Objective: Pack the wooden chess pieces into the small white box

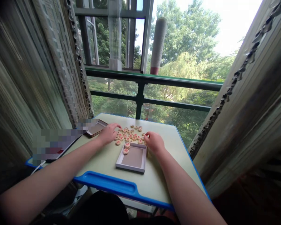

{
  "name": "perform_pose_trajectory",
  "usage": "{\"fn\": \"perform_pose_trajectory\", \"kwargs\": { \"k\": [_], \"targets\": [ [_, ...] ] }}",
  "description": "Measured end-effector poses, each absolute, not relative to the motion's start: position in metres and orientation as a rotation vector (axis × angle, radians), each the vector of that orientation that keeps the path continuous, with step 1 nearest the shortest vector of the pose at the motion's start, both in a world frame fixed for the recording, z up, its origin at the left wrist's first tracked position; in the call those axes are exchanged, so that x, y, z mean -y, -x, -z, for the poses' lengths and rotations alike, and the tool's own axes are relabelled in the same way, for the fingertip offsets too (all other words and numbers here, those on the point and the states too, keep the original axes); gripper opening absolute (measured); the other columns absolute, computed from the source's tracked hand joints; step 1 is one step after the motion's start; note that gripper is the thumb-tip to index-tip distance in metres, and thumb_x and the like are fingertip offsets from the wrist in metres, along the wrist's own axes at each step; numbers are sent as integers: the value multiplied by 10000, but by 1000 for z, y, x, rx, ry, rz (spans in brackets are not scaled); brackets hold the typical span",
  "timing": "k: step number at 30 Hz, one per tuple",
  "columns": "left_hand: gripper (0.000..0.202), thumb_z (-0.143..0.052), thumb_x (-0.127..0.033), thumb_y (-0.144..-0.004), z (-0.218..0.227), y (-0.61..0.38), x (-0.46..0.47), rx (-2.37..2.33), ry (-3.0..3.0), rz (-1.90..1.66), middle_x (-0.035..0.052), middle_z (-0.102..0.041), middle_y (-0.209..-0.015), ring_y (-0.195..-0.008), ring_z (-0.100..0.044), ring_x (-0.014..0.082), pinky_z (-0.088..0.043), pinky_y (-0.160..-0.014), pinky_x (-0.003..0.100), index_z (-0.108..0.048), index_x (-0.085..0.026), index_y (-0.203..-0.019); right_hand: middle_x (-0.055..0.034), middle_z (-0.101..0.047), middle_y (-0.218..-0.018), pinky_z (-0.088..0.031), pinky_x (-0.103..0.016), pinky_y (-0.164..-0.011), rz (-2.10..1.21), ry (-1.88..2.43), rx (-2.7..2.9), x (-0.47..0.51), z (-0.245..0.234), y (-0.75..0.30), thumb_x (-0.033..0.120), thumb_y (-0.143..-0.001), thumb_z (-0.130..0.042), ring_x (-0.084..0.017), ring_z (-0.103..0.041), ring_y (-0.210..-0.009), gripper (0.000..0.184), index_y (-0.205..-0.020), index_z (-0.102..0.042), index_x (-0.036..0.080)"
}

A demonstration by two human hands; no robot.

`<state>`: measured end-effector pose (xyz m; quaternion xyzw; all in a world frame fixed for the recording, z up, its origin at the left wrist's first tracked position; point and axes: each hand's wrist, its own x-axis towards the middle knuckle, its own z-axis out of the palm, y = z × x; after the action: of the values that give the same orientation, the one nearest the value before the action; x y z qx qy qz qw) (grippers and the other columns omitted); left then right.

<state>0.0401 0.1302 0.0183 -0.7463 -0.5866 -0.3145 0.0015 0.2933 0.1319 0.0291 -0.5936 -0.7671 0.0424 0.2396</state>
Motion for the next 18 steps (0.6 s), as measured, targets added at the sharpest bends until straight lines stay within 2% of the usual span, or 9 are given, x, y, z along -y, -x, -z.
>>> {"fn": "perform_pose_trajectory", "kwargs": {
  "k": [3, 6, 12, 18],
  "targets": [
    [415, -429, -97, -722, -6, -37, -125, 1710, 2430, 920, 76, -592, -1181, -1151, -473, 209, -340, -1045, 343, -616, -159, -1086, -19, -651, -691, -346, -237, -550, -106, 1538, 2091, -128, -29, -289, 341, -804, -475, -144, -551, -622, 247, -903, -669, 226],
    [394, -394, -125, -766, 2, -35, -128, 1852, 2332, 947, 68, -618, -1146, -1104, -515, 196, -349, -1037, 332, -641, -162, -1071, -22, -639, -715, -368, -242, -598, -96, 1445, 2096, -122, -32, -284, 342, -807, -472, -144, -548, -657, 254, -915, -665, 216],
    [344, -410, -171, -790, 2, -36, -131, 1797, 2501, 842, 42, -627, -1152, -1120, -505, 185, -337, -1035, 311, -686, -174, -996, -39, -622, -786, -388, -239, -628, -199, 1271, 2324, -114, -33, -280, 319, -775, -530, -139, -545, -692, 198, -795, -685, 199],
    [315, -432, -303, -824, -3, -36, -127, 1835, 2428, 871, 73, -631, -1108, -1072, -507, 226, -365, -997, 356, -703, -168, -911, -37, -617, -774, -406, -244, -655, -203, 1207, 2452, -113, -27, -275, 249, -751, -563, -142, -533, -702, 132, -742, -683, 192]
  ]
}}
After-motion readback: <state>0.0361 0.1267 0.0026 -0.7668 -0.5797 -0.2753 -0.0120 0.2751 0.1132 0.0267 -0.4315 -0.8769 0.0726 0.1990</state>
